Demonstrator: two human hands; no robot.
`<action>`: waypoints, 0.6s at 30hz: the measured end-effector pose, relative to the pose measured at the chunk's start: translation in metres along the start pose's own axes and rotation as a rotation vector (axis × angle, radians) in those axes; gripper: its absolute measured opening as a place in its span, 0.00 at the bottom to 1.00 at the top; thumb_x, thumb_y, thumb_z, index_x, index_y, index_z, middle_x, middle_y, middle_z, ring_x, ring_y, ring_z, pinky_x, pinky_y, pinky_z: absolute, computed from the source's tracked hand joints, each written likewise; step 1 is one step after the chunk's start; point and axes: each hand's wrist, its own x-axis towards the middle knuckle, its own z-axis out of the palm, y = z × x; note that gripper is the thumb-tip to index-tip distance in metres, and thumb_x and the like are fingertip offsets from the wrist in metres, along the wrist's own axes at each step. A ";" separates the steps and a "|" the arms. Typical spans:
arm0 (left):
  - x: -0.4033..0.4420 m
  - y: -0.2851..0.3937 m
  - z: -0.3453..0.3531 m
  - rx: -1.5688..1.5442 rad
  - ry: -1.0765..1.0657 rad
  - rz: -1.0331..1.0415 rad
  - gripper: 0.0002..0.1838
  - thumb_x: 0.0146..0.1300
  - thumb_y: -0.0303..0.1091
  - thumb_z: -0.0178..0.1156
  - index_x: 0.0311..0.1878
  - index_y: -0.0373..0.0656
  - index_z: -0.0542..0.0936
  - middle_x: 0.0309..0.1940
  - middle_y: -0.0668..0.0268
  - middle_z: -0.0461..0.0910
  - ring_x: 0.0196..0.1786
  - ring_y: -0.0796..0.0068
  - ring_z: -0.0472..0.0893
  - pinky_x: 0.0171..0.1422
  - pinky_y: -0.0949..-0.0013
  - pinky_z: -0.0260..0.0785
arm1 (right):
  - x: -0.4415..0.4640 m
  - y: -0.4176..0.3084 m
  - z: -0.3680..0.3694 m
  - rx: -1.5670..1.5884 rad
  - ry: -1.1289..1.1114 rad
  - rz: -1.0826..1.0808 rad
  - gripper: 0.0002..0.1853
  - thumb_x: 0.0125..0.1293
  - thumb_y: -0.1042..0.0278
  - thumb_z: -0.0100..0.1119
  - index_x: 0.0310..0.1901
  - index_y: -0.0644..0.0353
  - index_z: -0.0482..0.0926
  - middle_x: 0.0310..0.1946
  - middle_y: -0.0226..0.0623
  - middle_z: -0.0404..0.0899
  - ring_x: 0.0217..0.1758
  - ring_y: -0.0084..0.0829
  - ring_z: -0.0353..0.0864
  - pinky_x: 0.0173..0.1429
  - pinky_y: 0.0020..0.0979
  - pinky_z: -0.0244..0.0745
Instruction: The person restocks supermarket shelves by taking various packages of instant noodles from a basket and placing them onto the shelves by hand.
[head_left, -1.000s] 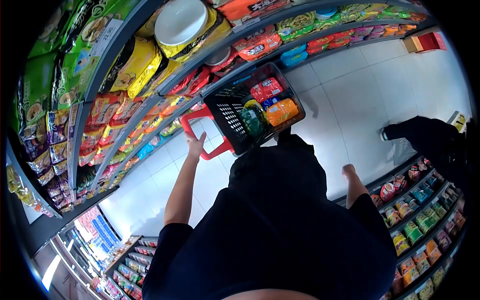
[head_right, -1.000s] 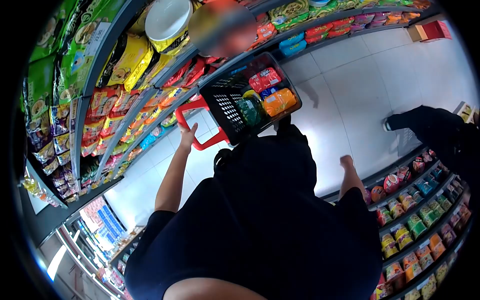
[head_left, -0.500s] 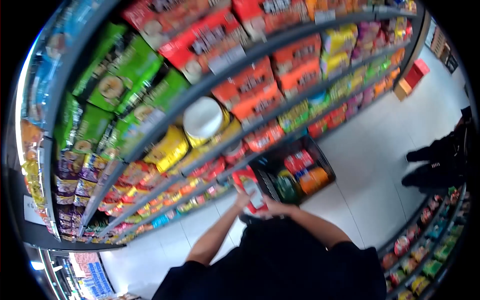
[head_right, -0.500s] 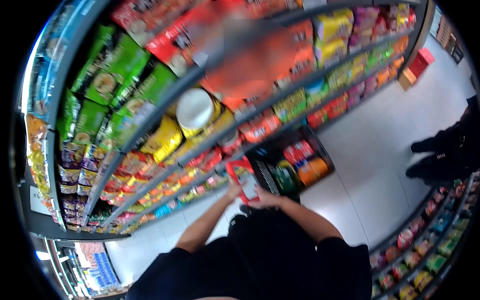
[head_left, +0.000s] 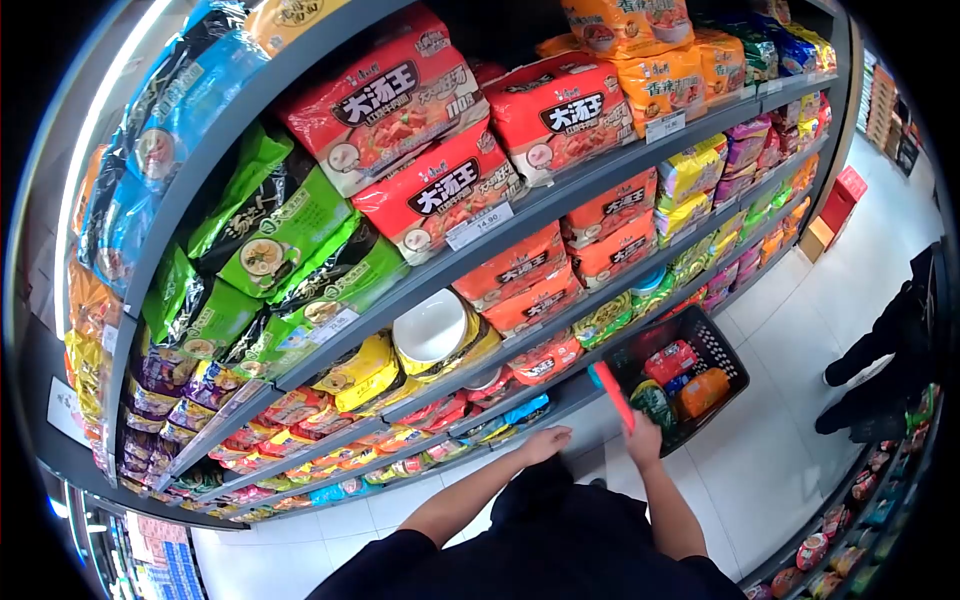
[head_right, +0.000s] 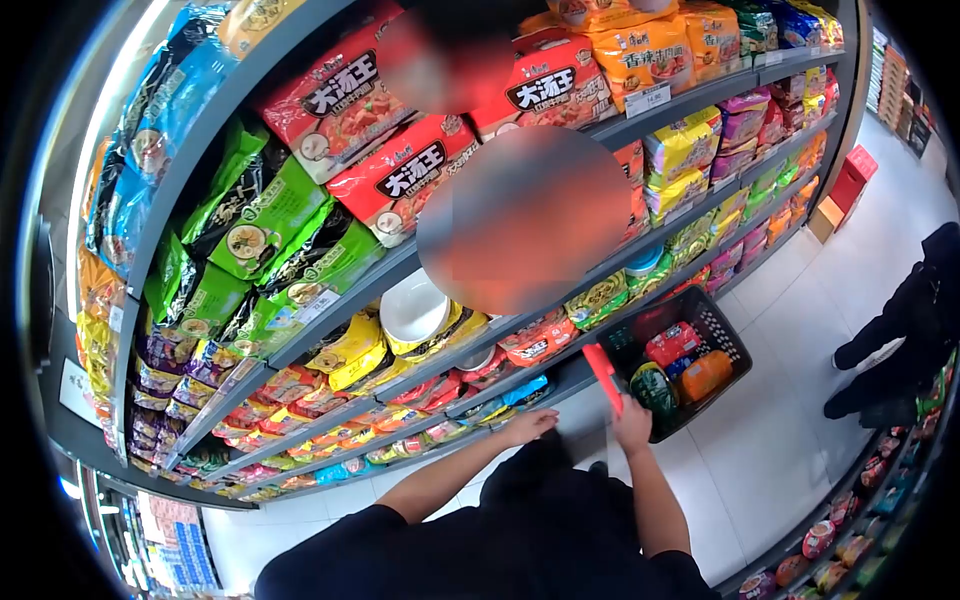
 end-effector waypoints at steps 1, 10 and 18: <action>0.000 -0.009 -0.004 0.065 0.020 0.007 0.21 0.69 0.44 0.53 0.61 0.44 0.76 0.52 0.57 0.81 0.53 0.59 0.81 0.61 0.62 0.71 | 0.011 0.013 -0.011 -0.015 0.042 -0.018 0.15 0.61 0.59 0.61 0.48 0.54 0.76 0.35 0.43 0.80 0.40 0.47 0.81 0.44 0.47 0.74; 0.056 -0.241 -0.070 0.532 -0.130 -0.188 0.23 0.70 0.46 0.43 0.38 0.36 0.81 0.39 0.41 0.81 0.42 0.39 0.81 0.48 0.43 0.73 | 0.070 0.076 -0.073 -0.130 0.228 0.469 0.15 0.62 0.69 0.57 0.52 0.53 0.73 0.49 0.47 0.73 0.53 0.51 0.75 0.50 0.48 0.77; 0.257 0.093 -0.034 0.099 -0.099 0.397 0.12 0.67 0.32 0.55 0.51 0.39 0.80 0.45 0.53 0.82 0.52 0.53 0.81 0.55 0.61 0.73 | 0.108 0.120 -0.090 -0.002 0.273 0.585 0.12 0.59 0.77 0.55 0.46 0.57 0.75 0.44 0.47 0.76 0.48 0.52 0.77 0.52 0.45 0.74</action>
